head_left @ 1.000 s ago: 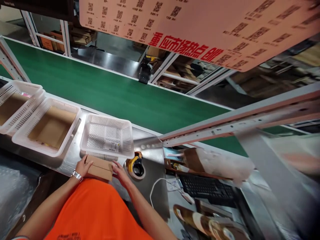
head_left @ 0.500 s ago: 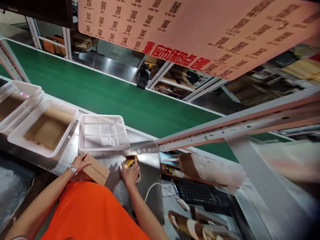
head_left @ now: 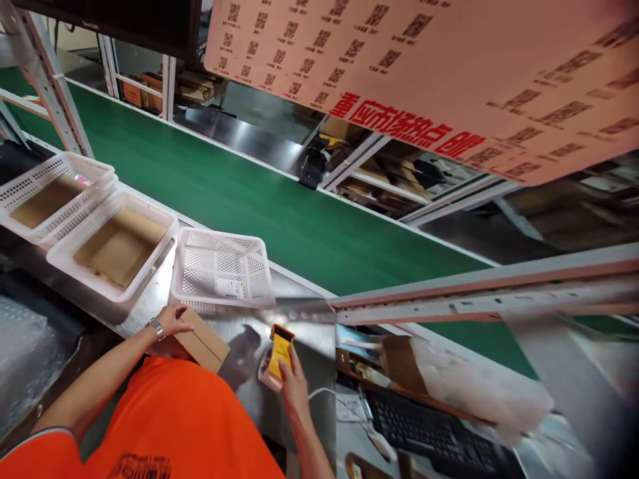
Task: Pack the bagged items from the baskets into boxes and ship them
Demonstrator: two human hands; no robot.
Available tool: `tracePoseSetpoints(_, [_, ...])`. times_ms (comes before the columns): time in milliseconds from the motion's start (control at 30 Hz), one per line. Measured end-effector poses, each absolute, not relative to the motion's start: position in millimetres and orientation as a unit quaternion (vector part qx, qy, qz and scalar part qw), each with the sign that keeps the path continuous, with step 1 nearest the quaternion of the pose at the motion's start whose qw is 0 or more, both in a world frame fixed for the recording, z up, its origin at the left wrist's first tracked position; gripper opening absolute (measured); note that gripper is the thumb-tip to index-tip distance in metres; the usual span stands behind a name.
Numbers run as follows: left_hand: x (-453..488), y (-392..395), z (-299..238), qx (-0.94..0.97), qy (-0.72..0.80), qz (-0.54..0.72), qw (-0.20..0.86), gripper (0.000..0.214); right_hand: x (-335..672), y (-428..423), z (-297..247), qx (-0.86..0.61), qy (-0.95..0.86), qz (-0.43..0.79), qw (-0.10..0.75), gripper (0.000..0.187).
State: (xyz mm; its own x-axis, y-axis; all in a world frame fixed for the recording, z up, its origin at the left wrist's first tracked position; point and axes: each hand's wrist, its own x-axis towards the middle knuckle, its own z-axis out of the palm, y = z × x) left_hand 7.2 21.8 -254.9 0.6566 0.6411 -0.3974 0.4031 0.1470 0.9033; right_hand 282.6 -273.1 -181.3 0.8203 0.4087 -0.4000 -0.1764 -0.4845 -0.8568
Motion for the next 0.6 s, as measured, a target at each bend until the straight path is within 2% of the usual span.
tracePoseSetpoints(67, [6.8, 22.5, -253.7, 0.638, 0.414, 0.087, 0.643, 0.072, 269.0, -283.1, -157.6, -0.704, -0.022, 0.353, 0.616, 0.096])
tracePoseSetpoints(167, [6.4, 24.9, -249.8, 0.638, 0.415, 0.084, 0.643, 0.072, 239.9, -273.4, -131.9, -0.620, -0.016, 0.406, 0.672, 0.076])
tracePoseSetpoints(267, [7.2, 26.0, -245.4, 0.632, 0.399, 0.080, 0.659, 0.068, 207.7, -234.4, -128.5, -0.612, -0.065, 0.433, 0.658, 0.062])
tracePoseSetpoints(433, [9.1, 24.5, -239.2, 0.620, 0.355, 0.099, 0.693, 0.069, 174.2, -176.5, -155.4, -0.666, -0.174, 0.435, 0.581, 0.068])
tracePoseSetpoints(600, [-0.8, 24.4, -228.9, 0.620, 0.408, 0.083, 0.664, 0.060, 180.4, -179.8, -171.0, -0.679, -0.223, 0.426, 0.555, 0.073])
